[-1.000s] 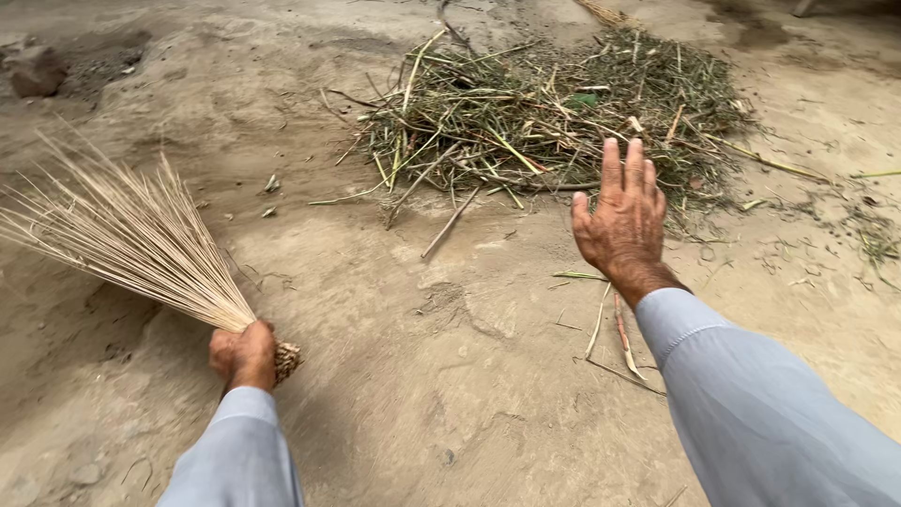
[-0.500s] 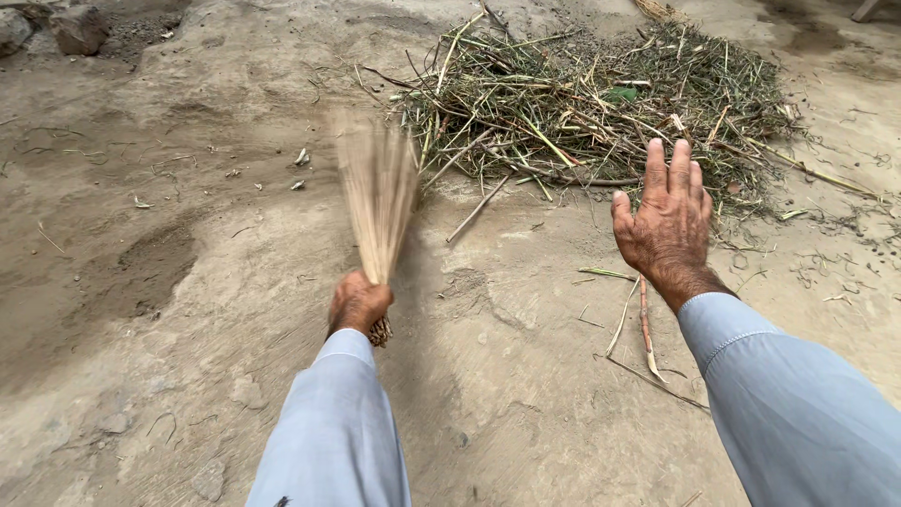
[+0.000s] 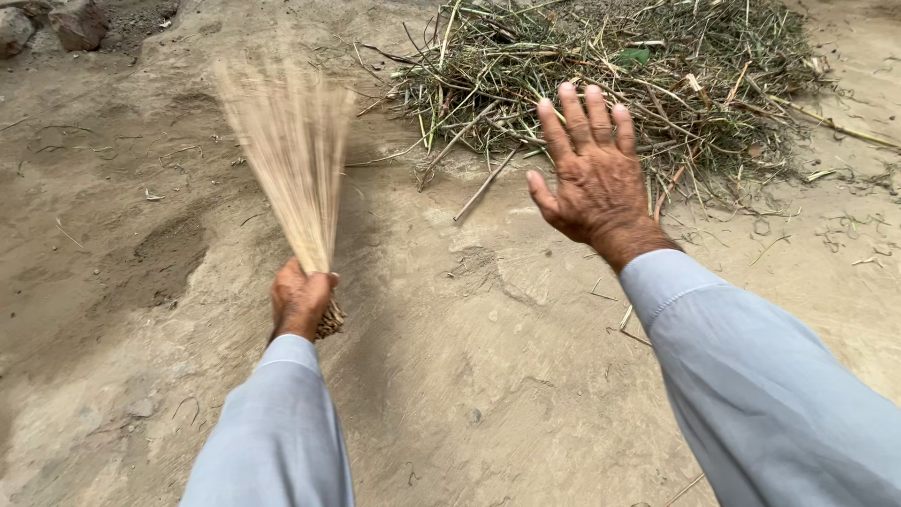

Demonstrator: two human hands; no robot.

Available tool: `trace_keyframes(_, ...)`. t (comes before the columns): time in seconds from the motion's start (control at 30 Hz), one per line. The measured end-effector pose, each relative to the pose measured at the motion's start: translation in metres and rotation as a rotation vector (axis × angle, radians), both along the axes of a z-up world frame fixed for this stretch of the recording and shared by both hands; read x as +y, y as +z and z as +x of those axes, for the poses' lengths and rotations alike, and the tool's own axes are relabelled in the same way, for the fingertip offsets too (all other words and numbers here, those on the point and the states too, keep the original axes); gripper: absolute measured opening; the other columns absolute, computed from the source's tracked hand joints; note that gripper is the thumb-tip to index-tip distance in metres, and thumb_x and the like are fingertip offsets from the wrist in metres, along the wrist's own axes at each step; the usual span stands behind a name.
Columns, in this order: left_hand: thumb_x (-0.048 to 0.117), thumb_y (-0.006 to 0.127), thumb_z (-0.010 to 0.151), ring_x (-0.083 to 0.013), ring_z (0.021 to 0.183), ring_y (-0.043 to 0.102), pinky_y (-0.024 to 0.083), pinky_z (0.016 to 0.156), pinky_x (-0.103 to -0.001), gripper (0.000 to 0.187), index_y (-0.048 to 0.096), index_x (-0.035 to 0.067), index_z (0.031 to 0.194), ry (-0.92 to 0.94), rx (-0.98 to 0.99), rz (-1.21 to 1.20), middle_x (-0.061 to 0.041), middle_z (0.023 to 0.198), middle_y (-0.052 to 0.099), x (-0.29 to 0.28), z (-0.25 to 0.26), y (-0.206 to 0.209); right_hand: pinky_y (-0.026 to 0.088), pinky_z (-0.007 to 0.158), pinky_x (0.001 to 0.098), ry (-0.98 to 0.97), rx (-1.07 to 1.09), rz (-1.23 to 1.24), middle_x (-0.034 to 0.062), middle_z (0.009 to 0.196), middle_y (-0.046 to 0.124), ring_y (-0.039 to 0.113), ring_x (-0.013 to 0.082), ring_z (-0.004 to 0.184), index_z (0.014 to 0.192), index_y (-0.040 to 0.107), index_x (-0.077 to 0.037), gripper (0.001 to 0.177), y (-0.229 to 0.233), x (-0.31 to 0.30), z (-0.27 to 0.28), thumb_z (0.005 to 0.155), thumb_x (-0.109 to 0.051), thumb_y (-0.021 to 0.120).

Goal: The person sweeps dirt across the ground toward a pile of debris using a handheld straw broom.

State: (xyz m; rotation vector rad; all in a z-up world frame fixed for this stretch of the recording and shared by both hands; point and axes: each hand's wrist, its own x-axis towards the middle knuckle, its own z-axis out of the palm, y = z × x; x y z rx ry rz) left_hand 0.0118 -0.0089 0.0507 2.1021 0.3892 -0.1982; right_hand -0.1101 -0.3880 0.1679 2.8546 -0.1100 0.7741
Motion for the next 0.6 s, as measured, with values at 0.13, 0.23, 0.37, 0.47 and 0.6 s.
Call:
trace_keyframes(0.13, 0.014, 0.081, 0.08, -0.027, 0.104, 0.069, 0.053, 0.093, -0.043, 0.041, 0.071, 0.013, 0.119, 0.06, -0.157, 0.108, -0.013, 0.112, 0.074, 0.025, 0.007, 0.011, 0.003, 0.127, 0.0511, 0.03, -0.01, -0.04, 0.0196, 0.173, 0.016, 0.013, 0.0366, 0.158, 0.167, 0.02, -0.011, 0.079, 0.0, 0.026, 0.013, 0.104, -0.056, 0.035)
trace_keyframes(0.23, 0.017, 0.079, 0.085, -0.028, 0.104, 0.072, 0.055, 0.093, -0.043, 0.037, 0.068, 0.007, 0.119, 0.21, -0.026, 0.105, -0.015, 0.114, 0.075, 0.032, 0.009, 0.013, 0.005, 0.129, 0.051, 0.057, -0.035, 0.006, 0.0186, 0.173, 0.022, 0.015, 0.035, 0.16, 0.167, 0.026, -0.009, 0.075, -0.001, 0.039, 0.014, 0.106, -0.051, 0.038)
trace_keyframes(0.37, 0.018, 0.077, 0.087, -0.0282, 0.111, 0.068, 0.053, 0.098, -0.041, 0.035, 0.067, 0.007, 0.119, 0.339, 0.039, 0.094, -0.016, 0.119, 0.071, 0.025, 0.013, -0.005, 0.007, 0.128, 0.0518, 0.062, -0.035, -0.008, 0.019, 0.171, 0.026, 0.017, 0.0341, 0.159, 0.165, 0.029, -0.004, 0.075, -0.005, 0.039, 0.018, 0.105, -0.049, 0.041)
trace_keyframes(0.47, 0.018, 0.077, 0.084, -0.0286, 0.116, 0.066, 0.051, 0.102, -0.04, 0.041, 0.068, 0.009, 0.122, 0.3, 0.093, 0.069, -0.016, 0.125, 0.069, 0.009, 0.015, -0.018, 0.008, 0.127, 0.053, 0.061, -0.056, -0.047, 0.0226, 0.169, 0.026, 0.019, 0.0367, 0.158, 0.163, 0.03, 0.0, 0.074, -0.007, 0.032, 0.018, 0.108, -0.049, 0.042)
trace_keyframes(0.6, 0.028, 0.071, 0.088, -0.0305, 0.116, 0.067, 0.052, 0.101, -0.041, 0.04, 0.069, 0.013, 0.125, 0.121, 0.09, 0.06, -0.015, 0.127, 0.07, -0.024, 0.01, -0.021, 0.01, 0.126, 0.0542, 0.043, -0.049, 0.01, 0.0238, 0.168, 0.028, 0.022, 0.0376, 0.157, 0.162, 0.031, 0.001, 0.074, -0.006, 0.023, 0.012, 0.108, -0.047, 0.043)
